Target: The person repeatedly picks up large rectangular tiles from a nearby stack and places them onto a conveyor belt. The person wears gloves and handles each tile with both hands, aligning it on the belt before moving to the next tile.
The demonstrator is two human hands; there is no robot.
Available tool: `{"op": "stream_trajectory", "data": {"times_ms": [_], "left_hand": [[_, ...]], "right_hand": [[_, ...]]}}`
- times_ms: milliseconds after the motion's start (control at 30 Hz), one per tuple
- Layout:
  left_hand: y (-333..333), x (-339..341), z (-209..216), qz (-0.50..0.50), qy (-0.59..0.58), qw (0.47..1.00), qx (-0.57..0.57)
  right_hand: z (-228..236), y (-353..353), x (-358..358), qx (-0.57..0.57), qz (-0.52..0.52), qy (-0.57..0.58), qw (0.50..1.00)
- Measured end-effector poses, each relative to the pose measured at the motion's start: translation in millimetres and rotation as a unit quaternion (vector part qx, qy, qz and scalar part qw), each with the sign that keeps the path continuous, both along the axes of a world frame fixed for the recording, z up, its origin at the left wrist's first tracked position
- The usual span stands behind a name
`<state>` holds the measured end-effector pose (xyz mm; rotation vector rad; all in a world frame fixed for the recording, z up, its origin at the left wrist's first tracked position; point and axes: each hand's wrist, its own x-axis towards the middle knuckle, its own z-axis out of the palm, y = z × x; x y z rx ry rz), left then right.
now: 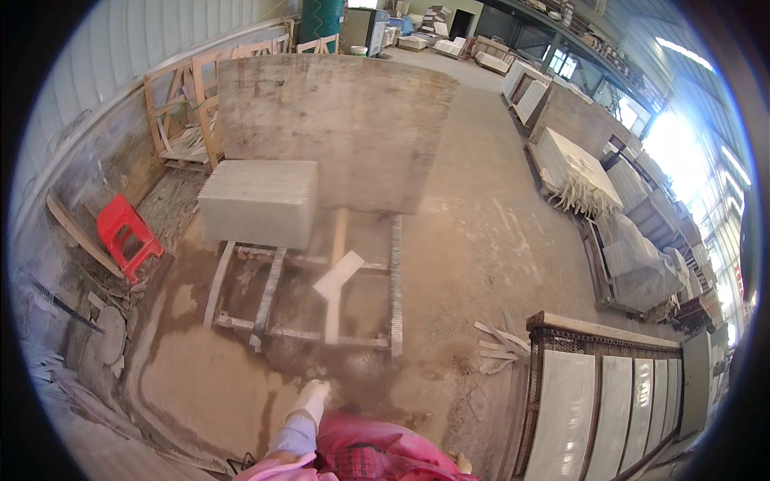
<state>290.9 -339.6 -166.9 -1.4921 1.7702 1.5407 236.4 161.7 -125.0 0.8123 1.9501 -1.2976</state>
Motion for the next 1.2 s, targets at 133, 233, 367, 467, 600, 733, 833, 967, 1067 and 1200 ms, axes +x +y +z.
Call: {"op": "stream_trajectory", "data": {"times_ms": [133,233,367,467,600,733,833,967,1067,1200], "left_hand": [[-1,0,13,0.026,0.011,0.999,0.023],[0,2,24,0.069,0.023,0.997,0.025],[1,12,40,0.091,0.033,0.995,0.027],[3,24,51,0.075,0.015,0.997,0.019],[8,47,53,0.124,0.035,0.992,0.01],[14,86,47,0.201,0.025,0.979,-0.018],[11,135,39,0.169,-0.011,0.984,-0.048],[-4,196,15,0.185,-0.089,0.976,-0.068],[-11,215,0,0.207,-0.095,0.971,-0.08],[-21,192,12,0.203,-0.058,0.974,-0.077]], "right_hand": [[0,-3,-2,0.003,0.017,0.0,1.0],[-1,-3,-3,0.006,0.03,0.007,1.0],[-10,5,1,0.012,0.067,0.028,0.997],[-26,20,5,0.072,0.203,0.098,0.972],[-54,35,18,0.17,0.414,0.25,0.858],[-48,16,18,-0.075,0.047,0.014,0.996],[-9,-4,23,0.018,0.238,0.071,0.968],[9,-32,21,-0.164,-0.096,-0.056,0.98],[2,-35,20,-0.13,-0.09,-0.067,0.985],[3,-40,24,-0.094,-0.032,-0.044,0.994]]}}
